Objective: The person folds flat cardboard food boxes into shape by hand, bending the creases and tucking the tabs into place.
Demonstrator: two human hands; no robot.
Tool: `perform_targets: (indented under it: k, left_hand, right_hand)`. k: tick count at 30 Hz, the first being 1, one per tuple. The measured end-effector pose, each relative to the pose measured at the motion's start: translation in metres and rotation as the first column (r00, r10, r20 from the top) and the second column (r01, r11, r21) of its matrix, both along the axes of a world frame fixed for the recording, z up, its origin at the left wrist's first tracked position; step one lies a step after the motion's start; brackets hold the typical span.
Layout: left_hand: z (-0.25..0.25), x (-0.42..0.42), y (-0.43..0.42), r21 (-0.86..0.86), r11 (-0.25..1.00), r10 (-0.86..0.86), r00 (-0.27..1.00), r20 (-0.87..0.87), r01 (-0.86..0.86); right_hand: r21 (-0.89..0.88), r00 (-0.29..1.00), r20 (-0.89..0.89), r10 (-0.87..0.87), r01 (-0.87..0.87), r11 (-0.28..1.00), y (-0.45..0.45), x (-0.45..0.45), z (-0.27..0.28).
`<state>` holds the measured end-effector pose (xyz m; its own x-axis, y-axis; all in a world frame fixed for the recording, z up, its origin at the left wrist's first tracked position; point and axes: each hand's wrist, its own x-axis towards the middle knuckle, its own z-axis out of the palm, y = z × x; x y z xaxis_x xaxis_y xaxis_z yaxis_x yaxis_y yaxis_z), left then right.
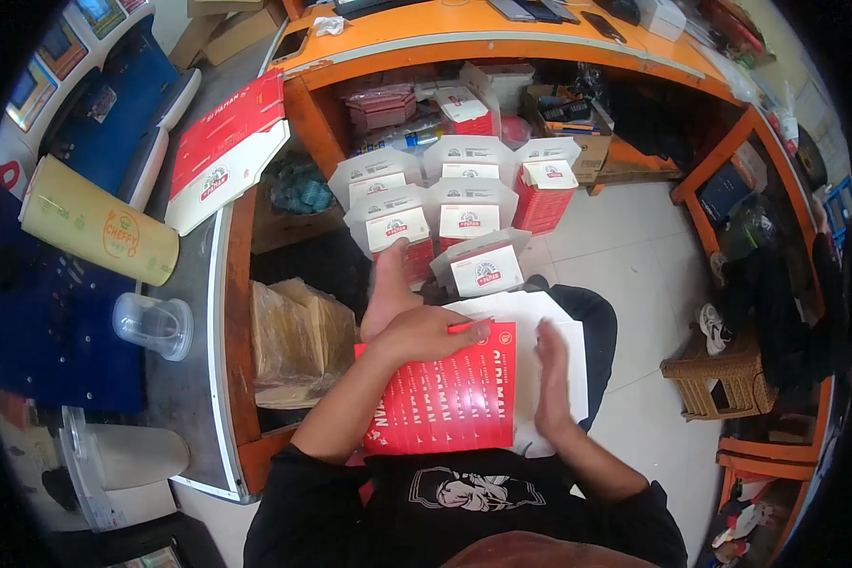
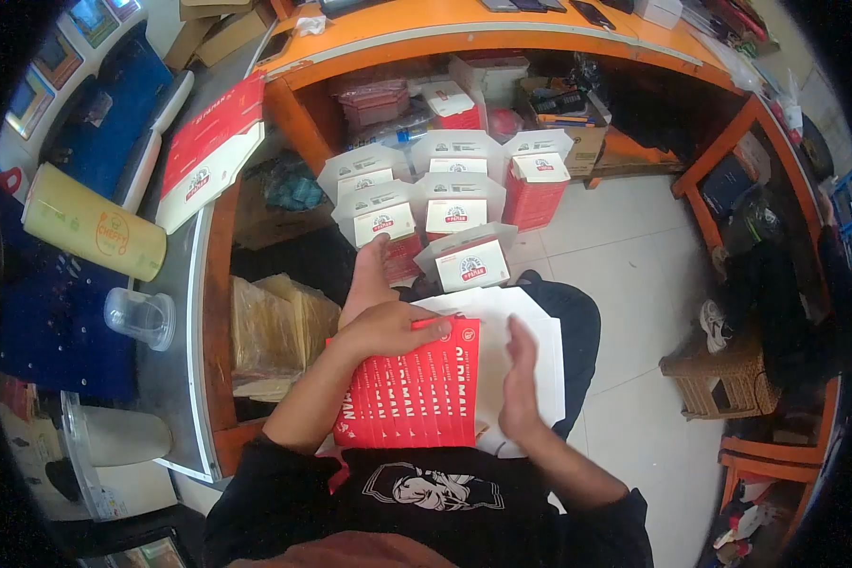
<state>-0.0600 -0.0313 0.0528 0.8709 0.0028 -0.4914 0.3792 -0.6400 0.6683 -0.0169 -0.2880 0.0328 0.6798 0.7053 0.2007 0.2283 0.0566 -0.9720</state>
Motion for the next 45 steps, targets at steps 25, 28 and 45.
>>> perform_targets:
  k: [25,28,45]
  left_hand:
    - [0.026,0.003,-0.033,0.232,0.963,-0.167,0.981,0.102,0.14]
    - [0.021,0.002,-0.033,0.232,0.963,-0.174,0.972,0.157,0.135]
    - [-0.01,-0.061,0.02,-0.619,0.738,0.589,0.703,0.398,-0.268]
  right_hand:
    - [0.005,0.997,0.052,0.061,-0.061,0.998,0.021,0.039,-0.063]
    - [0.026,0.994,0.042,0.097,-0.099,0.995,0.023,0.046,-0.061]
    - [-0.045,0.947,-0.233,-0.22,0.215,0.976,-0.011,0.117,0.002]
